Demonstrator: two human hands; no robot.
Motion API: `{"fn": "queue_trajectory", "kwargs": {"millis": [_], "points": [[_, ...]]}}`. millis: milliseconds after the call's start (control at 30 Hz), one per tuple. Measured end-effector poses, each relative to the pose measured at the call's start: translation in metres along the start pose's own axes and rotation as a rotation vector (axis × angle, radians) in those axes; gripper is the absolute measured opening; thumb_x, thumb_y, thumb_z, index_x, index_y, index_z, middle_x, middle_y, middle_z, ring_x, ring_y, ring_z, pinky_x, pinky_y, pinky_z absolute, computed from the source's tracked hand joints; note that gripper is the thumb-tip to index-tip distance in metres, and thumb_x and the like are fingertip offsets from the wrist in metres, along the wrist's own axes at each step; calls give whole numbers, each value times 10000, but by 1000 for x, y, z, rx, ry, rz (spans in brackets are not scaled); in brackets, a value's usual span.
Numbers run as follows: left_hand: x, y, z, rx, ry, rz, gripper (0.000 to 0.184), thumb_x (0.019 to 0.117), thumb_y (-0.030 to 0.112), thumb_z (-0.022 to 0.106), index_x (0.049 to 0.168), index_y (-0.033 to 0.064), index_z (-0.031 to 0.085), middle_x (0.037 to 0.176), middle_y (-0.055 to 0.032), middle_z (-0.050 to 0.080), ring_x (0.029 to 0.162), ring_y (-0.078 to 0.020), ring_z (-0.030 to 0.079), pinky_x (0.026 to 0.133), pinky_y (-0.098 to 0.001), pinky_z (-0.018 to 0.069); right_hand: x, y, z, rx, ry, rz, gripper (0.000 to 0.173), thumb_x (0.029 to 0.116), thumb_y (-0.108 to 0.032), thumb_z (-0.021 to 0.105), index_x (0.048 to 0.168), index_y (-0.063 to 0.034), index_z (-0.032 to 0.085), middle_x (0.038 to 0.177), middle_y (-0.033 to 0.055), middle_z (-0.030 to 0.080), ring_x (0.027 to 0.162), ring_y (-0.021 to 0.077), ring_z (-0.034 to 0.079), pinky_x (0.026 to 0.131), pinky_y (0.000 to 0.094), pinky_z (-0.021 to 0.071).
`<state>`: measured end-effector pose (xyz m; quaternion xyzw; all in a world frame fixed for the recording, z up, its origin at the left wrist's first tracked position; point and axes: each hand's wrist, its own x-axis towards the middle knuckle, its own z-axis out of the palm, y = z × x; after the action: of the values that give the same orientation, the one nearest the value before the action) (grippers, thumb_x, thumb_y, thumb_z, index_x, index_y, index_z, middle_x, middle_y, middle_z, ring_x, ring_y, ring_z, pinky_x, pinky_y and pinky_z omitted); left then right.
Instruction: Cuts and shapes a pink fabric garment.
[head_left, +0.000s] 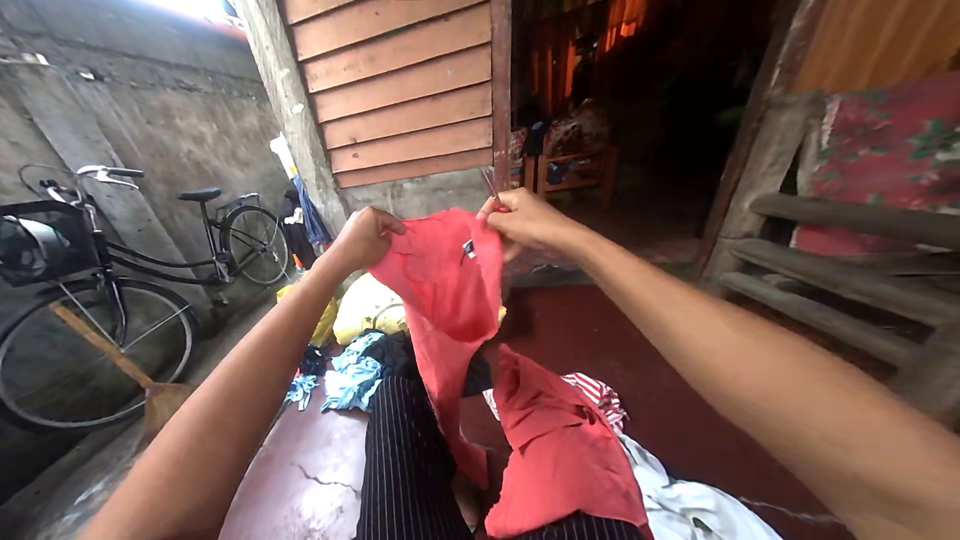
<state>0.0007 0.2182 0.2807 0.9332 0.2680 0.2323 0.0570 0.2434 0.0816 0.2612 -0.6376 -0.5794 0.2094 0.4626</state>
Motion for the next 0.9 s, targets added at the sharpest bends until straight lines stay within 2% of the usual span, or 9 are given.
{"fn": "queue_trajectory", "kwargs": {"millis": [67,133,233,300,433,567,633,700,900], "points": [[2,0,2,1,-15,30,280,971,-7,550,1164,57,741,1242,-158,681,1086,-314,665,958,-548,509,-3,-7,9,153,-90,-1,260,1072,-277,547,1186,-60,634,755,105,621,584,205,646,564,375,597],[2,-1,5,-7,-29,85,276,981,0,550,1166,73,742,1254,-138,680,1111,-288,660,981,-526,506,3,-6,16,92,-39,-125,247,1047,-271,599,1179,-69,653,759,62,606,585,153,614,575,331,579],[1,-3,7,-17,-38,184,278,991,-1,538,1163,76,743,1261,-120,681,1164,-260,647,1024,-495,499,23,7,20,-363,72,-405,447,901,-341,782,1214,-37,683,1006,166,673,883,288,642,819,520,528],[0,-4,8,-27,-23,241,280,990,-8,532,1155,68,745,1248,-120,688,1165,-250,651,1026,-483,505,26,11,25,-580,4,-374,549,832,-480,818,1191,-82,700,1094,171,661,1063,353,616,901,590,500],[-3,-10,10,-61,-15,282,274,989,-14,536,1138,63,752,1244,-119,693,1167,-238,653,1019,-466,513,24,9,33,-714,-116,-197,233,927,-260,749,987,-37,717,983,187,680,974,371,651,823,608,507],[-11,-18,12,-48,-97,246,277,983,-34,522,1102,57,754,1215,-127,699,1101,-246,674,969,-456,536,26,9,25,-607,-95,-11,205,957,-130,675,1102,15,693,1021,250,679,949,402,666,821,614,521],[-15,-17,16,-27,-141,203,260,1004,-15,522,1105,56,750,1161,-133,714,1041,-250,689,951,-466,539,25,6,21,-410,-57,153,222,978,-129,647,1179,-36,654,948,188,662,749,277,658,676,464,573],[-17,-17,19,-48,-157,167,268,1006,-22,518,1137,57,739,1127,-135,721,1000,-250,697,931,-470,545,27,4,21,-126,4,260,224,964,-94,645,1188,-93,660,838,106,624,602,169,563,550,329,505],[-12,-25,24,-250,-48,140,335,945,-73,531,1232,40,661,1081,-130,706,899,-209,689,819,-428,568,30,-9,27,398,170,291,241,977,-9,558,1199,-56,638,904,89,658,661,122,620,586,254,522]]}}
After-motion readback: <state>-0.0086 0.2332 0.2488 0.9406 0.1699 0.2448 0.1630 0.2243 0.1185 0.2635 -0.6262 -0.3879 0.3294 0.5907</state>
